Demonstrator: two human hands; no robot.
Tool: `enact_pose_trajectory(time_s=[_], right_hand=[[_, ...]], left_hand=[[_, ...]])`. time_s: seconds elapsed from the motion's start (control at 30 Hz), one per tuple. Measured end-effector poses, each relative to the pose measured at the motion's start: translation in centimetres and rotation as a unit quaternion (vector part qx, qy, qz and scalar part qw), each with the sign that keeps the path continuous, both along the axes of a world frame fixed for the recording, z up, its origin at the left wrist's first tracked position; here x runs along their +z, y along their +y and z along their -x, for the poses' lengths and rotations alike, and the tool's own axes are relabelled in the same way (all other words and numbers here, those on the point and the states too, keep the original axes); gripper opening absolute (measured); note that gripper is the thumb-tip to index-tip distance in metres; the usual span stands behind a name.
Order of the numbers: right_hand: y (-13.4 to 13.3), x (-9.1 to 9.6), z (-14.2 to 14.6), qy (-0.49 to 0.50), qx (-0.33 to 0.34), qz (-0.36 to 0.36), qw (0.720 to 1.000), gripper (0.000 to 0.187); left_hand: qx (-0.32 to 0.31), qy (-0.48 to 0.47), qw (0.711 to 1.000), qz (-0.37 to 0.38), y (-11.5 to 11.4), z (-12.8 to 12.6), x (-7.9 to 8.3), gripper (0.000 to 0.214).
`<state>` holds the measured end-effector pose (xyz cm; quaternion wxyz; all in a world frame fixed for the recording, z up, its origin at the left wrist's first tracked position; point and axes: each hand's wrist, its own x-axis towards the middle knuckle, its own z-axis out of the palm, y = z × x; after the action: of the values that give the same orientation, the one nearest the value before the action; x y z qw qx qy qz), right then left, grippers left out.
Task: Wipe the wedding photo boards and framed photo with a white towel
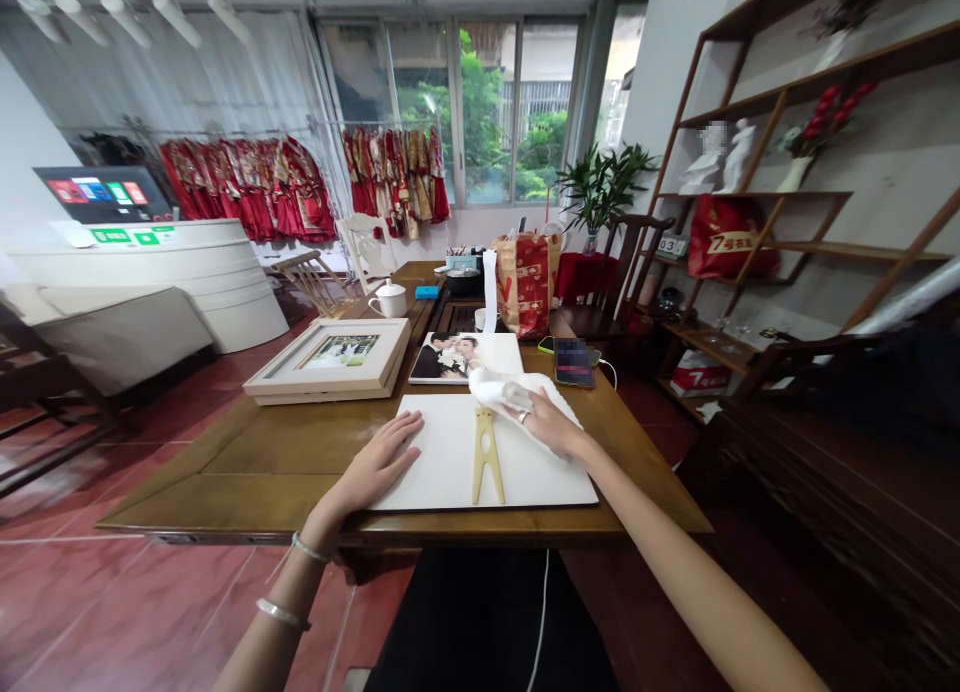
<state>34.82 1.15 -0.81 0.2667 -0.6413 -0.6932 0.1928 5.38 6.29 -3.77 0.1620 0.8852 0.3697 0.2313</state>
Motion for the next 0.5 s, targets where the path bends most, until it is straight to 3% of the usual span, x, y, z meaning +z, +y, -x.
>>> enact_pose_trajectory(time_s=[0.13, 0.3, 0.4, 0.5], right_hand=[[-1.5, -0.2, 2.6, -0.045, 0.065, -0.032, 0.996, 0.053], [-7.6, 0.4, 5.7, -0.1, 0.149, -0.046, 0.983, 0.078], [-10.4, 1.3, 6.1, -0.144, 0.205, -0.034, 0.968, 0.084], [-10.5, 1.8, 4.9, -0.14, 0.216, -0.013, 0.966, 0.084]], left_hand=[[0.0, -0.002, 1.0, -0.005, 0.1, 0.0, -0.1, 0.043], [0.001, 0.005, 1.0, 0.0, 0.1, -0.1, -0.2, 0.044], [0.0, 0.005, 1.0, 0.003, 0.1, -0.1, -0.2, 0.045], [-0.003, -0.002, 1.0, 0.005, 0.1, 0.0, -0.2, 0.044]])
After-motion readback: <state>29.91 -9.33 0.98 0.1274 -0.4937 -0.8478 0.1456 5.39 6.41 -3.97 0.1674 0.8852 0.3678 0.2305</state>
